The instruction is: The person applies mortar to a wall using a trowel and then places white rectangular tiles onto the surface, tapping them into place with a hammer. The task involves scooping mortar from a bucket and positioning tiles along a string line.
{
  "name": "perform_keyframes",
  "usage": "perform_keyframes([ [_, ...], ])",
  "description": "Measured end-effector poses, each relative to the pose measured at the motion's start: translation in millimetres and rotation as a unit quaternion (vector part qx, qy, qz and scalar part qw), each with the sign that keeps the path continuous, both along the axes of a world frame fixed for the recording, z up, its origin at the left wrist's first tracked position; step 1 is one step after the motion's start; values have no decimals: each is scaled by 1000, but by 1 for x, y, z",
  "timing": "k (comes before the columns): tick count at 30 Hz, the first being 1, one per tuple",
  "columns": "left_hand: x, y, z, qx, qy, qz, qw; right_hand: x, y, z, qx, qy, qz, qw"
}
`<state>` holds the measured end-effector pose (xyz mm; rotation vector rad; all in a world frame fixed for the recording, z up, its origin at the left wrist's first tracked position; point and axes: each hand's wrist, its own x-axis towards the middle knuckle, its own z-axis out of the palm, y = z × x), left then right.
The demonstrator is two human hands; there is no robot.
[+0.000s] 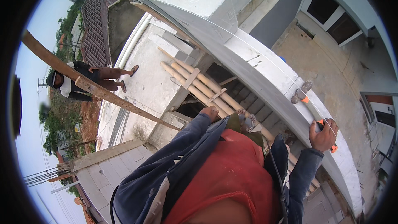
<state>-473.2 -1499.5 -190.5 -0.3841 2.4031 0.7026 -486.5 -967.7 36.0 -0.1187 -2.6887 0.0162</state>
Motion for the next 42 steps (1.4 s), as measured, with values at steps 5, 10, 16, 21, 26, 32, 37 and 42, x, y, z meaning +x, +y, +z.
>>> perform_keyframes([
  [5,-58,24,8,77,81,-92,989,-1,3,12,-37,-36,11,999],
  [10,-117,98,99,195,358,-226,884,1,7,6,-21,-53,-38,998],
  [16,-177,177,203,246,542,-319,738,1,-4,-2,-3,-33,-65,997],
  [21,-206,239,197,11,427,-389,816,8,-4,3,7,-6,-44,999],
  [26,-204,258,193,-103,383,-403,825,7,10,-2,-10,-12,-51,999],
  [32,-202,274,193,-161,369,-405,821,27,33,-5,30,-21,-67,997],
  [37,-213,269,184,-178,335,-395,837,71,69,4,23,-38,-94,995],
  [42,-209,277,182,-226,321,-366,844,182,196,8,26,-23,-121,992],
])
